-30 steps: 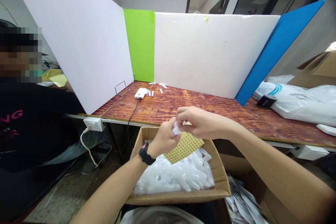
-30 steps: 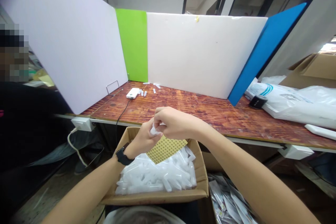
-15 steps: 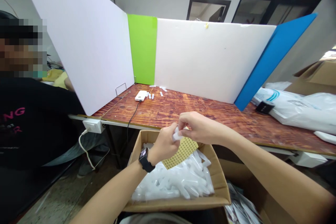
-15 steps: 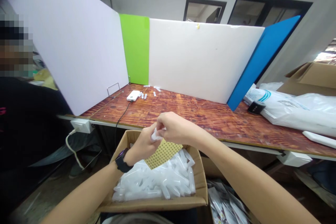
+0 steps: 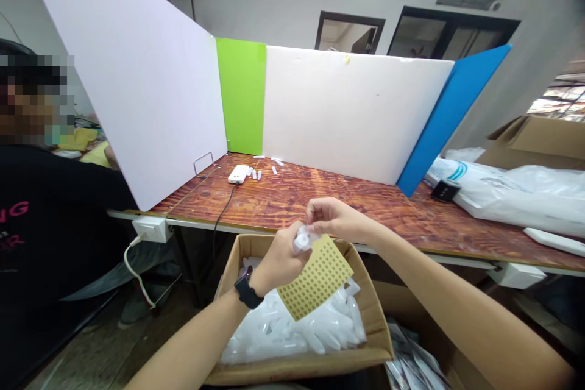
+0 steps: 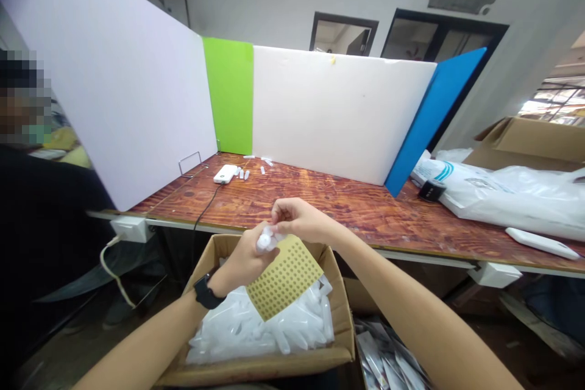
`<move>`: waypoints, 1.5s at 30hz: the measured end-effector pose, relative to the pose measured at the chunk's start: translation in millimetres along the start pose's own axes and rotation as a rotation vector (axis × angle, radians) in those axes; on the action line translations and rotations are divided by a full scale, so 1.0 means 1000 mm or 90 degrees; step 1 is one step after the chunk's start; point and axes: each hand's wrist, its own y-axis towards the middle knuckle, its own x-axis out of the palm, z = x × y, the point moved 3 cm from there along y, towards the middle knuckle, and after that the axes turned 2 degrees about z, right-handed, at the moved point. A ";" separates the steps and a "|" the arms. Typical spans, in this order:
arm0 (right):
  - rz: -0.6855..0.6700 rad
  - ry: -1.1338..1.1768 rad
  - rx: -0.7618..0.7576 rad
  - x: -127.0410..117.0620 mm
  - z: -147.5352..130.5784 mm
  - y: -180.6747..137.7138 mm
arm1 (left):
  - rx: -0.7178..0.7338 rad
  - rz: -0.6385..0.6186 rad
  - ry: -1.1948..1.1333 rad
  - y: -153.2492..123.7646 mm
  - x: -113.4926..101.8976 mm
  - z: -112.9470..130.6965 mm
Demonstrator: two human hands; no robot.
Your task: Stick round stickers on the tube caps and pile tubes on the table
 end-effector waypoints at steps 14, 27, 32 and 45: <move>0.552 -0.204 -0.021 0.057 0.021 -0.017 | -0.169 0.231 -0.508 0.011 -0.008 -0.018; 0.553 -0.208 -0.099 0.068 0.020 -0.013 | -0.219 0.355 -0.484 0.011 -0.009 -0.022; 0.559 -0.278 -0.062 0.071 0.022 -0.010 | -0.253 0.421 -0.465 0.008 -0.007 -0.025; 0.542 -0.228 -0.028 0.066 0.028 -0.004 | -0.210 0.406 -0.383 0.011 -0.009 -0.026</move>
